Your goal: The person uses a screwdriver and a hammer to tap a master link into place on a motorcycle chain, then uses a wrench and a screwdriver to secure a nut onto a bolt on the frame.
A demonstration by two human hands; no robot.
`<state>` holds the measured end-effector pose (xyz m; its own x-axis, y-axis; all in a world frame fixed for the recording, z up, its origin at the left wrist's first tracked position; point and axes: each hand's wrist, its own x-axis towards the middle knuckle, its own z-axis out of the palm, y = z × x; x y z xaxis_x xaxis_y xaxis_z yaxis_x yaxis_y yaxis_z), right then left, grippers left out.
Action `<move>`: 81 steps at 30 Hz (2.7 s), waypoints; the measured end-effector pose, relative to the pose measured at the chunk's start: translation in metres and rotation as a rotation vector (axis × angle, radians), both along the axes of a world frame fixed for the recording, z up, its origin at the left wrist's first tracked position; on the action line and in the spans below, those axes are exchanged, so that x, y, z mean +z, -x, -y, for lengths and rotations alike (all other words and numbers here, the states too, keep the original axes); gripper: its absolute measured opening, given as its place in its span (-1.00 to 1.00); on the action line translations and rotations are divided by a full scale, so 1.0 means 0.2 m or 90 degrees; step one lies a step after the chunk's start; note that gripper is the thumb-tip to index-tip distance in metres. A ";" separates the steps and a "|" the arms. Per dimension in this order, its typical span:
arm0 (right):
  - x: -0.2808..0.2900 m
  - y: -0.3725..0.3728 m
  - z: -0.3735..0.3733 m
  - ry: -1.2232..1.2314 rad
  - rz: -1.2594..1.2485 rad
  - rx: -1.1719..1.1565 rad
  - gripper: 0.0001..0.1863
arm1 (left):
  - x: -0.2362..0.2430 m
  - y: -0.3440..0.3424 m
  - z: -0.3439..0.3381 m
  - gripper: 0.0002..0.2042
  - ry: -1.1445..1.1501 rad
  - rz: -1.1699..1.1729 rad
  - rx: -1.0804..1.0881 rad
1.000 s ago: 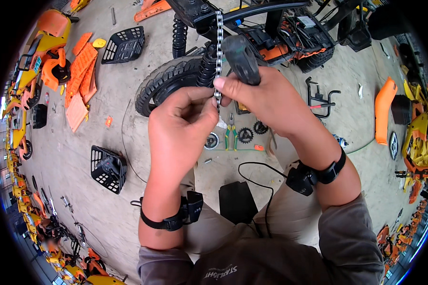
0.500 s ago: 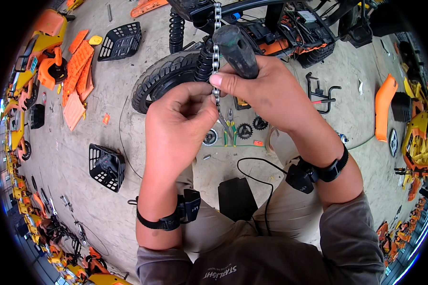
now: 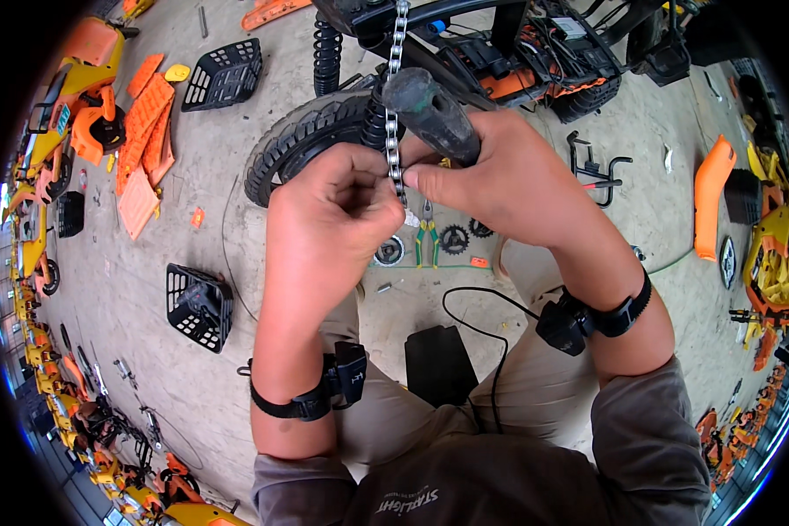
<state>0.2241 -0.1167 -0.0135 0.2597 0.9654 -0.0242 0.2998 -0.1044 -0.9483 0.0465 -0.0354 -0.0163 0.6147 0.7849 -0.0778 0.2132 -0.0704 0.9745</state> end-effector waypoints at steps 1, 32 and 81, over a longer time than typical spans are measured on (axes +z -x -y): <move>0.01 0.01 0.00 0.012 0.008 -0.003 -0.71 | 0.00 0.00 0.00 -0.93 -0.013 0.001 0.008; -0.06 0.01 0.01 0.135 -0.163 -0.029 -0.71 | 0.01 0.01 -0.03 -0.71 0.045 -0.027 -0.100; 0.04 0.00 0.05 -0.104 -0.012 -0.023 -0.73 | -0.01 -0.07 0.02 -0.91 -0.148 0.156 0.062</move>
